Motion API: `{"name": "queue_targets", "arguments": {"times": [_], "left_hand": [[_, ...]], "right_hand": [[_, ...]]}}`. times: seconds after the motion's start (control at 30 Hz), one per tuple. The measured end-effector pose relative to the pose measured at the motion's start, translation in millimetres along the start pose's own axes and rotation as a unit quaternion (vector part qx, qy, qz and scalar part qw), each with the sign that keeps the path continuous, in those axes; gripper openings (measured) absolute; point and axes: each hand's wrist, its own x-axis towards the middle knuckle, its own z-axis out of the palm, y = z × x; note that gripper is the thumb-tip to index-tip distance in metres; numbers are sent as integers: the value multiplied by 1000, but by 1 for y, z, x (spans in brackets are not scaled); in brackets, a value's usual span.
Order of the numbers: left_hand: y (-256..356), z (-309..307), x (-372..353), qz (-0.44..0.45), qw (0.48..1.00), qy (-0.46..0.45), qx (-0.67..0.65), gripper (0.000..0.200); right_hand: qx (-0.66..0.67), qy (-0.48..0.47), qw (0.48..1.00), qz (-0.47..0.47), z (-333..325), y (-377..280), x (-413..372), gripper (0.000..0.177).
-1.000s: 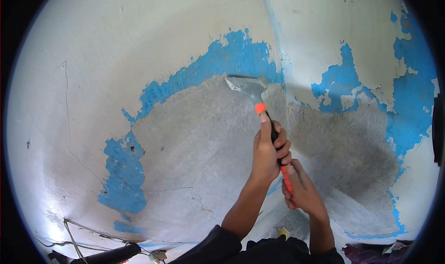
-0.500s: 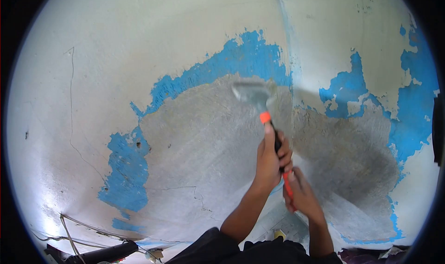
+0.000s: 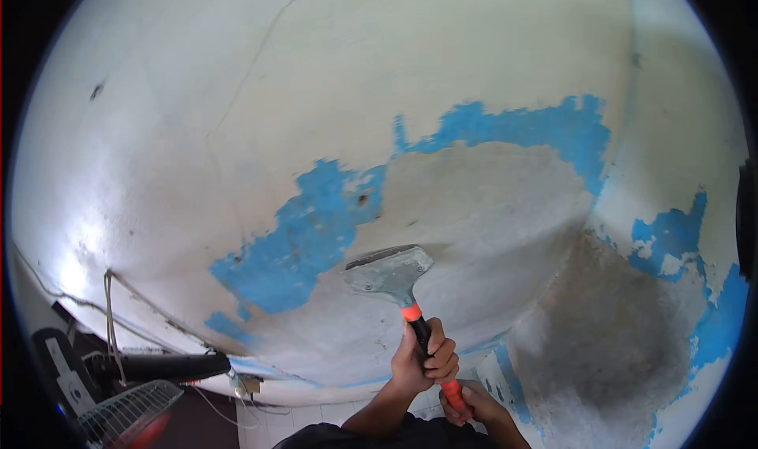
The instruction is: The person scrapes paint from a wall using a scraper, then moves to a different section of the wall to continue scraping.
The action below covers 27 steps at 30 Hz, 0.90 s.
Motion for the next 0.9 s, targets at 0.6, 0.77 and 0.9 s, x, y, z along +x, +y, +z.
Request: {"name": "queue_targets", "arguments": {"times": [0.6,0.77,0.9], "left_hand": [[25,10,-34,35,994,98,23,54],[13,3,-40,45,993,105,-4,55],[29,27,-18,76,993,80,28,55]], "right_hand": [[-9,-60,992,110,25,11,35,64],[1,-62,989,137,26,9,27,65],[-23,-80,990,114,27,-23,37,56]]}}
